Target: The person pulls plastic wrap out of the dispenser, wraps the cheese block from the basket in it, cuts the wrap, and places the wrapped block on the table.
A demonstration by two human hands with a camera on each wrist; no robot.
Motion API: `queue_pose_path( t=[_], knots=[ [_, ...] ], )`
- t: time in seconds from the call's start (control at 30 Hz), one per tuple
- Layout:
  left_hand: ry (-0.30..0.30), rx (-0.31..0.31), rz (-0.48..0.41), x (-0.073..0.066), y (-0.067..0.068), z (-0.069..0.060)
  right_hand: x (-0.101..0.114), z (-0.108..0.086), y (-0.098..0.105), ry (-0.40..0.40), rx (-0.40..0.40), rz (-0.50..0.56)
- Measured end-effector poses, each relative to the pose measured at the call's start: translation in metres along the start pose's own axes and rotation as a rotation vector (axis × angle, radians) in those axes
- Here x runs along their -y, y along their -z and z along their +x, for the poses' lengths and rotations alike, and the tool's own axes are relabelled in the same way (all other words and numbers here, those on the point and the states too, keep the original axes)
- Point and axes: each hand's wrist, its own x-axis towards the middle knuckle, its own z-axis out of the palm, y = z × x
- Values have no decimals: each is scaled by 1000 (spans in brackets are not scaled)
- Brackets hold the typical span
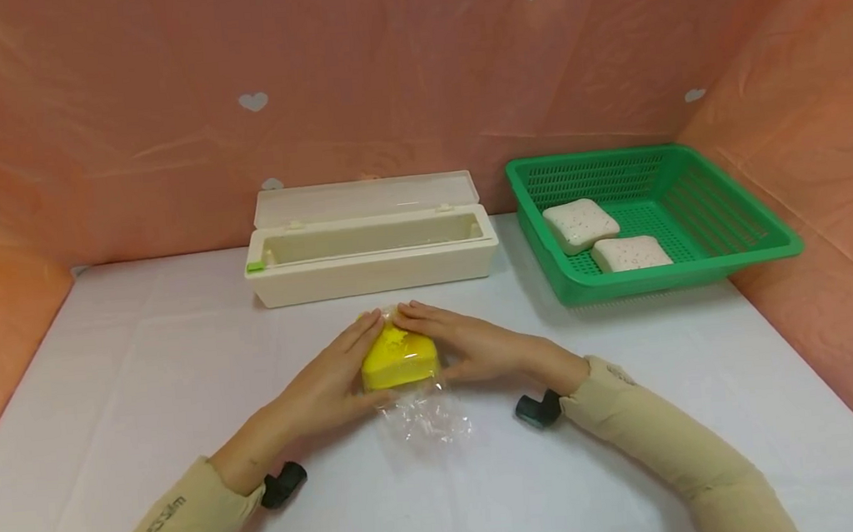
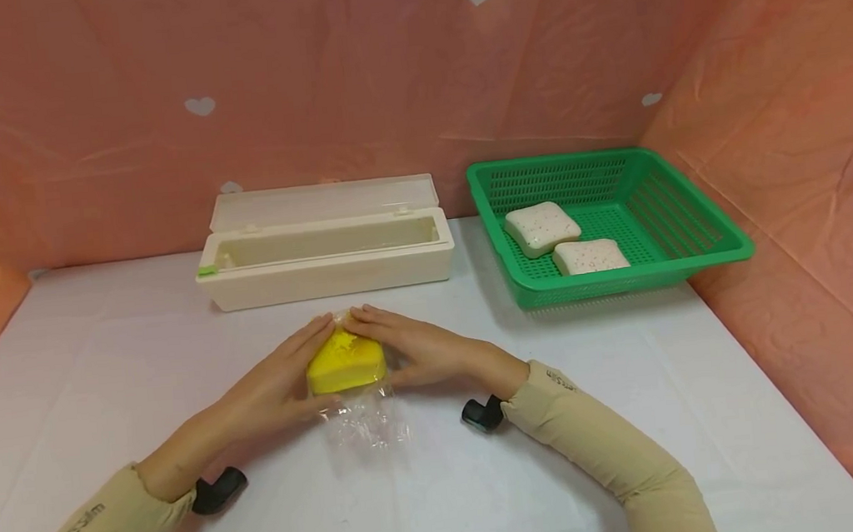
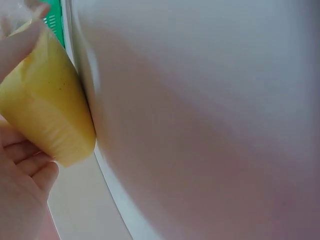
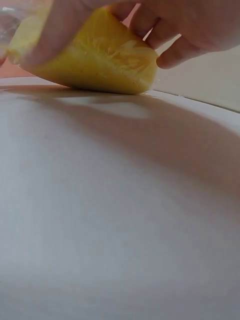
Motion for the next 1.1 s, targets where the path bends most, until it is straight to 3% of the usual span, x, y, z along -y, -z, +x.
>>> queue_pose_path(
  t=[0.4, 0.6, 0.73, 1.1],
  knots=[
    [5, -48, -52, -4, -1, 1, 2, 2, 3, 33, -90, 100],
    [66, -37, -153, -4, 0, 3, 1, 5, 3, 22, -133, 175],
    [79, -93, -231, -6, 1, 6, 3, 4, 5, -22, -177, 262],
    [74, -261, -268, -6, -3, 13, 7, 9, 4, -115, -280, 405]
  ],
)
